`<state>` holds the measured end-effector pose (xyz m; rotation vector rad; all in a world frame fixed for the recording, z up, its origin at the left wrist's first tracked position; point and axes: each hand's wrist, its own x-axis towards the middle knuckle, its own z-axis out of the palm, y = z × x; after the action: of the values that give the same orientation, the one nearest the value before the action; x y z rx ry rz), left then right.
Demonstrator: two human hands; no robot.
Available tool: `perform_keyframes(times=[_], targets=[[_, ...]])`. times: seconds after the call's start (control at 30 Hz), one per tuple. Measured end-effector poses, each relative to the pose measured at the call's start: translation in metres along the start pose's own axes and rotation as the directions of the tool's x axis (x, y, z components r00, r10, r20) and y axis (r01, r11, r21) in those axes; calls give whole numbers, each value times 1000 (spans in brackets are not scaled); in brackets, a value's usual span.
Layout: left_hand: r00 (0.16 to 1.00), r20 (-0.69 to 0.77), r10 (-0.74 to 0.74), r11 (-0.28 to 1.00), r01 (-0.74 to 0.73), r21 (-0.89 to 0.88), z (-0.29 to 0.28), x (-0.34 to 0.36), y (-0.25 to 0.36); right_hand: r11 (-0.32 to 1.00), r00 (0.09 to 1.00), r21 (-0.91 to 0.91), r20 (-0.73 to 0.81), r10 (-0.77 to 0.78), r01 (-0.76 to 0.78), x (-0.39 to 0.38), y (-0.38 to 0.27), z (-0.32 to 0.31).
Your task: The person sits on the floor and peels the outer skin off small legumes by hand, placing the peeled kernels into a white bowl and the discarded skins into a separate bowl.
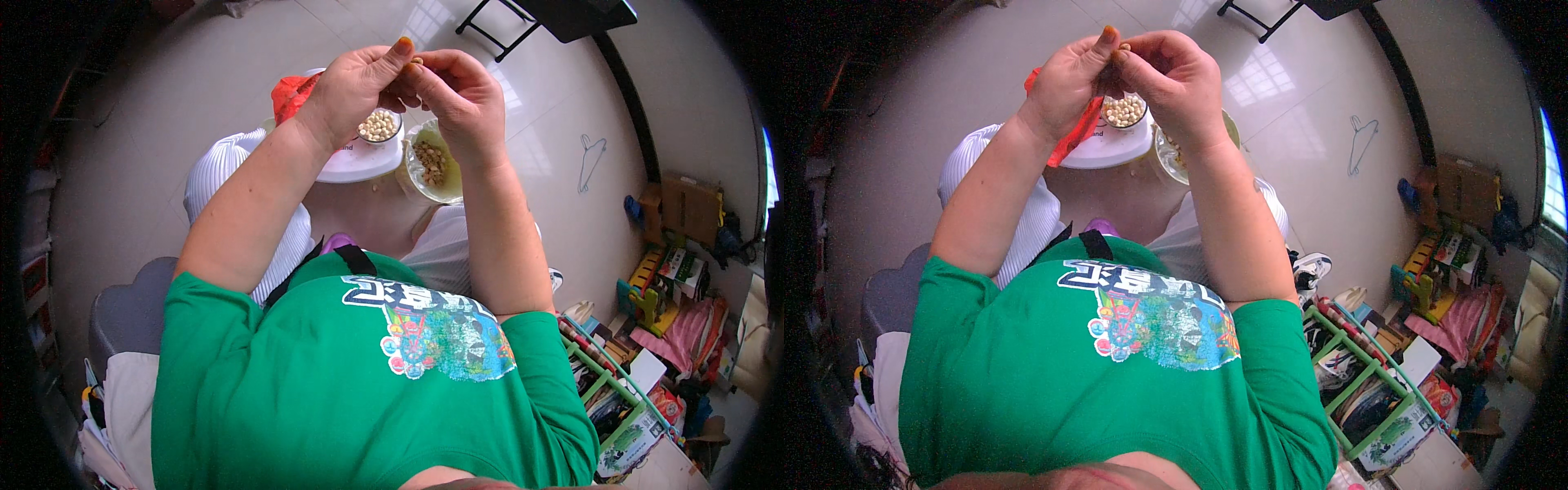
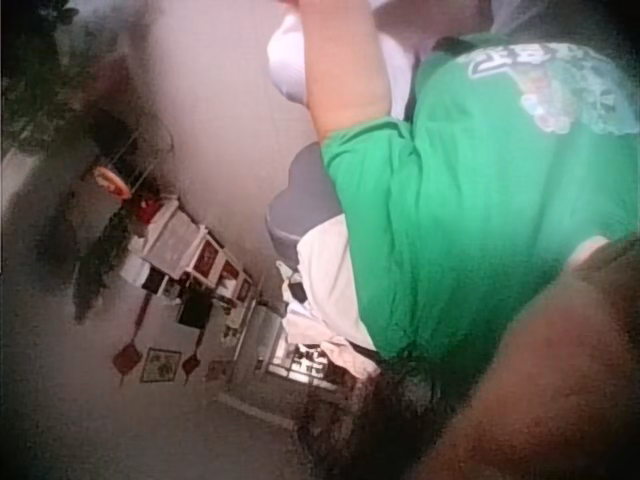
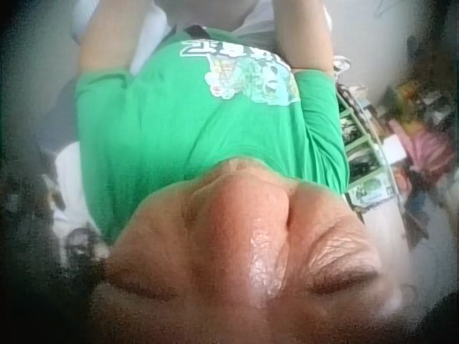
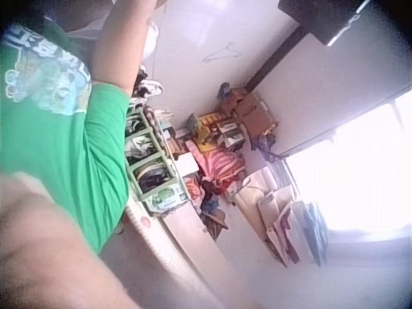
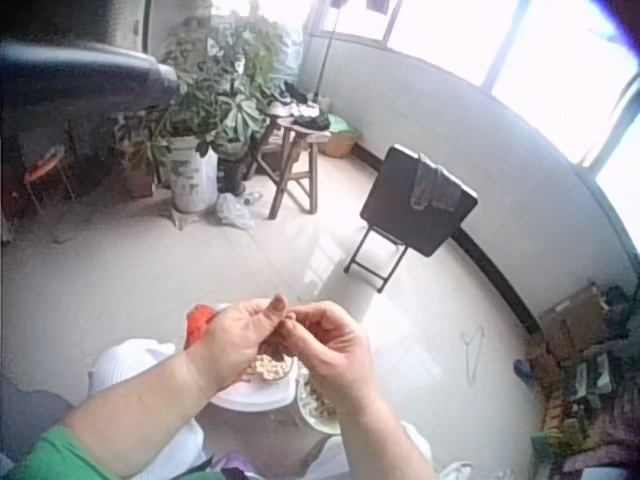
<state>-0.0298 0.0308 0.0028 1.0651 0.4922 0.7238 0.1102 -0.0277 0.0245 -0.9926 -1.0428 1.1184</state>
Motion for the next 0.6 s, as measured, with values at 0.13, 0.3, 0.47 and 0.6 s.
perform_keyframes(times=[0.13, 0.3, 0.47, 0.6], targets=[[985, 55, 163, 983, -167, 76, 0, -5, -1, 995, 995, -43, -21, -95, 94, 0, 0, -2], [961, 170, 219, 975, -223, 3, 2, -11, 1, 990, 994, 101, 51, -99, 94, -5, -4, 2], [949, 210, 235, 967, -250, 45, 13, -7, 0, 996, 999, 79, 14, -42, 40, -11, -9, -5], [953, 82, 290, 957, -287, -46, 11, -10, -5, 997, 997, 22, 22, -76, 76, -2, 4, 1]])
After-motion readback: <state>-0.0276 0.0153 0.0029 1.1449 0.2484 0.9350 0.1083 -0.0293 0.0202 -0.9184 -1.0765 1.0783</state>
